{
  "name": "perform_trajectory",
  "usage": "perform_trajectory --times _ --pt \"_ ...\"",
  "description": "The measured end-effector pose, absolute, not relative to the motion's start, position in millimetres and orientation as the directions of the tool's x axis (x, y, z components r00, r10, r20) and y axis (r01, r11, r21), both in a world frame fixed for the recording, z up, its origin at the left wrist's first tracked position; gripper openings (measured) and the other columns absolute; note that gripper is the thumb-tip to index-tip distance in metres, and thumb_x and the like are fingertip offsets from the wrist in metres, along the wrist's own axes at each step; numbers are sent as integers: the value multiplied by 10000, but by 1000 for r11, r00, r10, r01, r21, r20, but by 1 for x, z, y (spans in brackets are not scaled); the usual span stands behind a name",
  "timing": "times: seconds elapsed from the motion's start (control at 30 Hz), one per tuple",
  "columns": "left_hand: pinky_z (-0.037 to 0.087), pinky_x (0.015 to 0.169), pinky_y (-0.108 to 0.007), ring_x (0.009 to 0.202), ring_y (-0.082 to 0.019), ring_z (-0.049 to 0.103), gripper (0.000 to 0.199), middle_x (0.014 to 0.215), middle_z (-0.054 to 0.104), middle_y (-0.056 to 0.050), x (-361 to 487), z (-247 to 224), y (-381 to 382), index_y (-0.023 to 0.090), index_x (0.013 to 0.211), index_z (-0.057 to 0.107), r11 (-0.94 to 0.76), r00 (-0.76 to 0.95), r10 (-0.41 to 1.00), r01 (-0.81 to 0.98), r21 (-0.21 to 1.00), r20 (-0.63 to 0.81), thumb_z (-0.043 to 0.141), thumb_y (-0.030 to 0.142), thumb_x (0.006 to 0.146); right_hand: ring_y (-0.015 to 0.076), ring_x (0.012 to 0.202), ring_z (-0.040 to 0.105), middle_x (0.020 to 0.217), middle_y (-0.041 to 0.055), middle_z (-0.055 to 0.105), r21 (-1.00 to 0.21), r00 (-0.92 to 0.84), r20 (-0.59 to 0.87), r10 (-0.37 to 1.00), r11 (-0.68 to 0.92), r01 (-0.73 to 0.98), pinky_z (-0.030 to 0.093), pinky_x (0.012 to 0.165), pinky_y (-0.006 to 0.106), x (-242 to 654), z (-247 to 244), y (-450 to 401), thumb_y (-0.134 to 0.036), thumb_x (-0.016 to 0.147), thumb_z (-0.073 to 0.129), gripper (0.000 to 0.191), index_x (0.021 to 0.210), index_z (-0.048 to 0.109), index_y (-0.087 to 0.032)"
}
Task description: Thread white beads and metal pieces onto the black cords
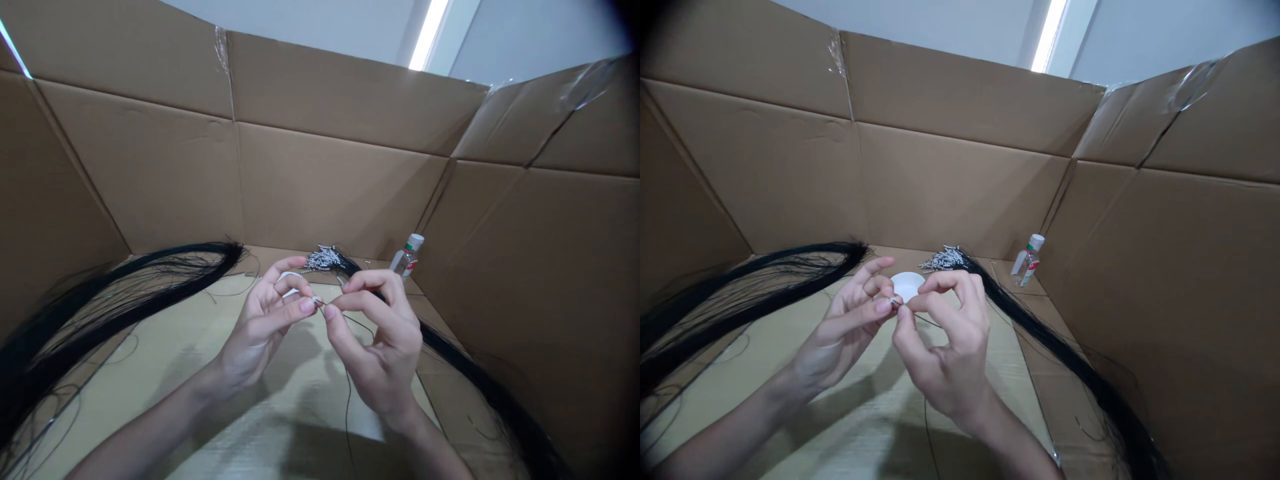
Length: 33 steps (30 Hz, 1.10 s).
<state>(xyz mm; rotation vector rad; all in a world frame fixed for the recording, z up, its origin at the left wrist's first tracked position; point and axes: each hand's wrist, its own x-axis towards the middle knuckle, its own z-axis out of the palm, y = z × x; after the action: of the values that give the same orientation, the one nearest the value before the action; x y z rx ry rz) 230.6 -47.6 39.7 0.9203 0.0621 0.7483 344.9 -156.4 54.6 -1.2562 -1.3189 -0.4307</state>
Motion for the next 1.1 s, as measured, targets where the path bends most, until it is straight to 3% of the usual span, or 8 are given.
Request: perform_trajectory --times 0.13,0.3,0.43,0.57,0.9,1.1 --pt "583 752 -129 804 -63 687 574 890 698 41 231 37 -43 247 1319 619 272 735 611 -543 795 293 872 113 822 160 912 579 928 -3 592 -494 296 816 496 333 803 456 828 343 347 57 -159 -97 883 693 137 798 690 -205" --pt "582 753 -148 828 -82 693 782 963 728 9 226 37 -35 282 1516 472 144 720 616 -502 852 320 856 142 850 148 919 596 934 -17 625 -669 326 673 664 358 651 451 853 320 357 63 -161 -193 944 734 137 812 728 -232" --pt "593 768 -159 833 -100 721 795 942 760 0 223 39 -29 275 1515 481 66 710 629 -454 888 316 876 162 835 144 904 617 912 -14 644 -740 299 602 740 376 558 469 859 305 364 65 -158 -242 955 752 133 823 761 -232" --pt "615 797 -185 855 -125 754 764 935 780 1 220 40 -26 271 1475 521 -10 687 652 -415 910 320 899 194 816 141 926 627 932 -12 650 -723 310 618 723 366 586 476 886 297 363 63 -155 -224 951 750 121 831 749 -226" --pt "598 812 -189 897 -128 753 688 960 794 3 218 46 -27 275 1441 524 -57 688 658 -361 931 307 877 267 850 161 986 613 1007 23 628 -525 208 734 647 345 778 476 901 320 360 56 -150 -149 985 673 83 916 685 -192" --pt "593 749 -228 781 -157 763 598 813 808 13 220 49 -25 219 1181 534 -116 604 728 -358 926 325 947 272 751 154 992 655 1034 30 689 -588 207 715 668 413 696 521 884 292 359 54 -146 -161 987 700 38 999 716 -194"
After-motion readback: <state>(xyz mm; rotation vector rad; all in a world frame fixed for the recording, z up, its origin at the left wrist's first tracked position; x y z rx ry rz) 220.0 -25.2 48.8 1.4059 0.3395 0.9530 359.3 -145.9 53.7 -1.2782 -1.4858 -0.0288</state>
